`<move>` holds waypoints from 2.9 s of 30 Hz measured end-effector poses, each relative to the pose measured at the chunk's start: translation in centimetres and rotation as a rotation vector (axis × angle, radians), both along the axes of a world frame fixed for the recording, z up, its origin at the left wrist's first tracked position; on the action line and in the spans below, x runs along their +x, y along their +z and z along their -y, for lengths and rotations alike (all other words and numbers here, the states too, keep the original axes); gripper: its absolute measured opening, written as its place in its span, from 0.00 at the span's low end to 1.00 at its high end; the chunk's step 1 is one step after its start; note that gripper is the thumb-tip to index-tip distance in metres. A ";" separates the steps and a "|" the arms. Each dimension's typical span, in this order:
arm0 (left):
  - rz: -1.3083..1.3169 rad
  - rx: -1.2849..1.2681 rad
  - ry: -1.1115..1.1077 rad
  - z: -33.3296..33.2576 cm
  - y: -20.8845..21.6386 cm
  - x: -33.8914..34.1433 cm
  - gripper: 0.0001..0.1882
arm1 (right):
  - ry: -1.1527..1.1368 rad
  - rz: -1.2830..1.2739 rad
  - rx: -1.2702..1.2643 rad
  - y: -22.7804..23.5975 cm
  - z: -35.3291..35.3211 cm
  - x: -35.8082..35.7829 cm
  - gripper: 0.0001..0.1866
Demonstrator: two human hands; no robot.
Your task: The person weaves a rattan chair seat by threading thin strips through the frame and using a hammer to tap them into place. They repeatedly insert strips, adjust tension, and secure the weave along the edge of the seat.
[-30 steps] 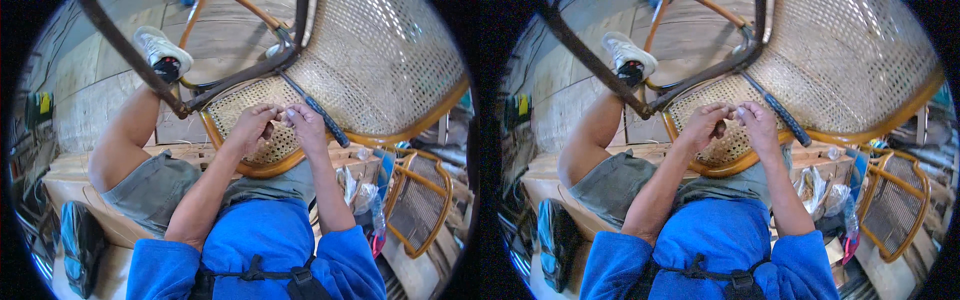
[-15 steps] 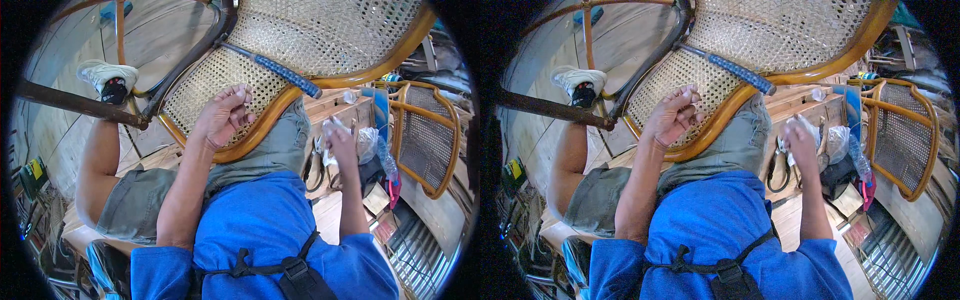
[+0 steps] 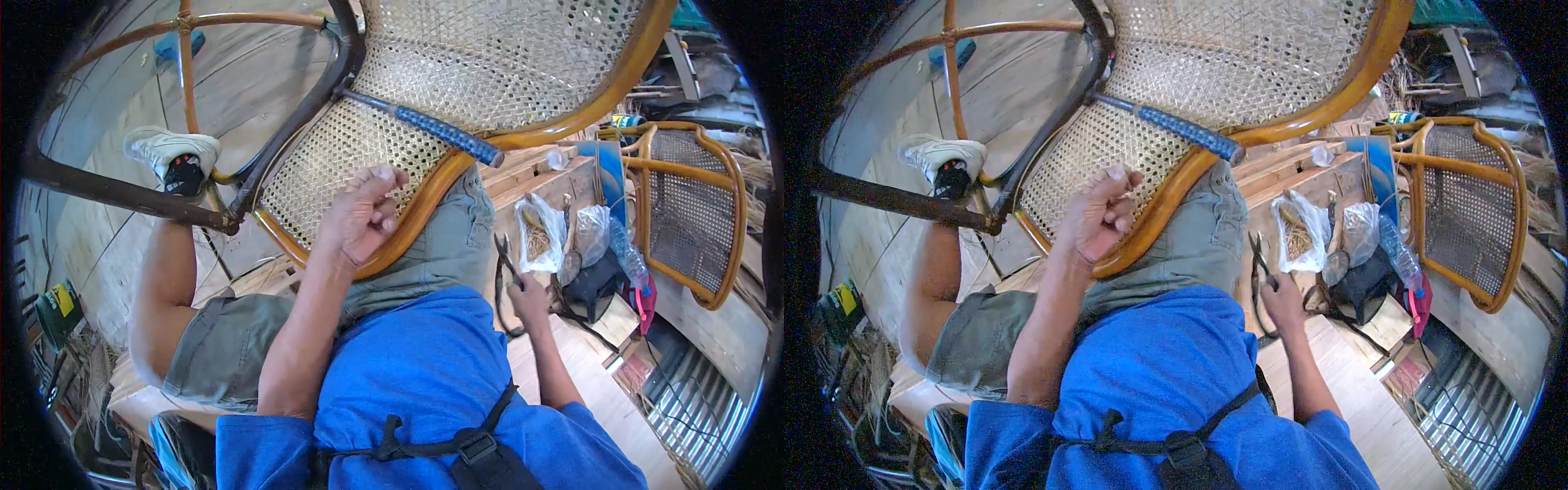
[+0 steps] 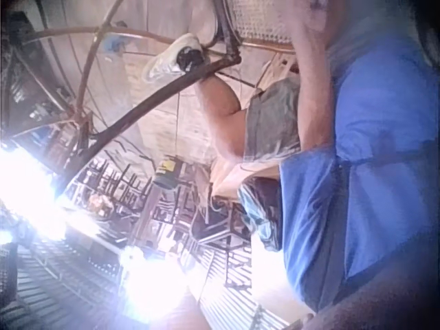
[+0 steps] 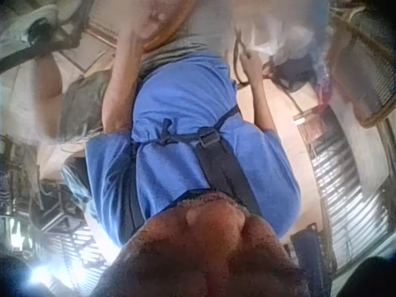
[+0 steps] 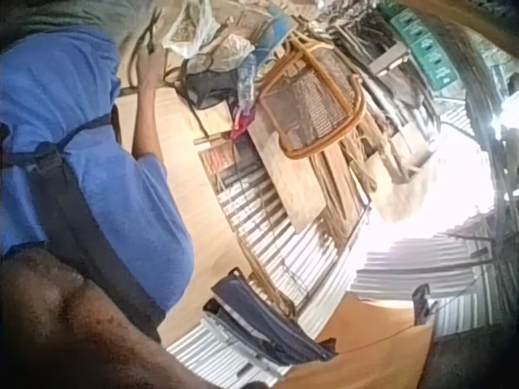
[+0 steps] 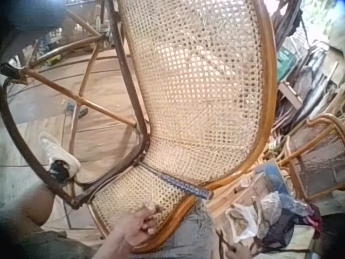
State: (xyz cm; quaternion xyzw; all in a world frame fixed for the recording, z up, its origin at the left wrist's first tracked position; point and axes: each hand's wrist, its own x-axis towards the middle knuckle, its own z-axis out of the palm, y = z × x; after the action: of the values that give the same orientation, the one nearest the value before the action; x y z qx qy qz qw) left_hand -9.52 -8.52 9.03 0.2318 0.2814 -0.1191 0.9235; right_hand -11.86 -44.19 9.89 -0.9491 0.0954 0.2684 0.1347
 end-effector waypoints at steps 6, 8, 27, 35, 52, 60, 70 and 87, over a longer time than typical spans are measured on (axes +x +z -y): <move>-0.058 -0.027 -0.016 2.3 1.3 0.1 0.05 | -0.085 -0.029 0.422 5.8 -5.5 3.0 0.22; -0.052 -0.048 -0.038 2.8 1.4 0.0 0.05 | -0.180 -0.084 0.687 5.1 -6.9 3.1 0.26; 0.034 0.188 -0.134 3.8 1.0 -0.4 0.09 | 0.364 -0.015 0.447 5.9 -16.1 5.2 0.28; 0.072 0.310 -0.179 3.9 1.3 -0.3 0.10 | 0.307 -0.103 0.402 5.7 -14.9 5.3 0.20; 0.268 0.661 -0.235 4.0 1.5 -0.5 0.06 | -0.146 0.021 0.838 5.3 -15.7 5.5 0.12; 0.217 1.009 -0.083 2.7 0.9 -0.5 0.09 | -0.260 -0.081 1.172 2.2 -19.6 7.6 0.06; 0.260 1.134 -0.179 0.0 1.5 -0.8 0.10 | -0.202 -0.111 1.325 0.0 -21.4 8.5 0.06; 0.002 0.989 -0.051 -3.1 -3.0 -0.5 0.15 | 0.248 -0.062 0.921 4.8 -28.7 18.1 0.05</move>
State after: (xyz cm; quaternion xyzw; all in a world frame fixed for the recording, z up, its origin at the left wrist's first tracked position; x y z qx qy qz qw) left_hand -10.04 -5.42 6.00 0.6494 0.2973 0.0064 0.6999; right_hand 6.24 -15.46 14.72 -0.7865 -0.1435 0.3250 0.5052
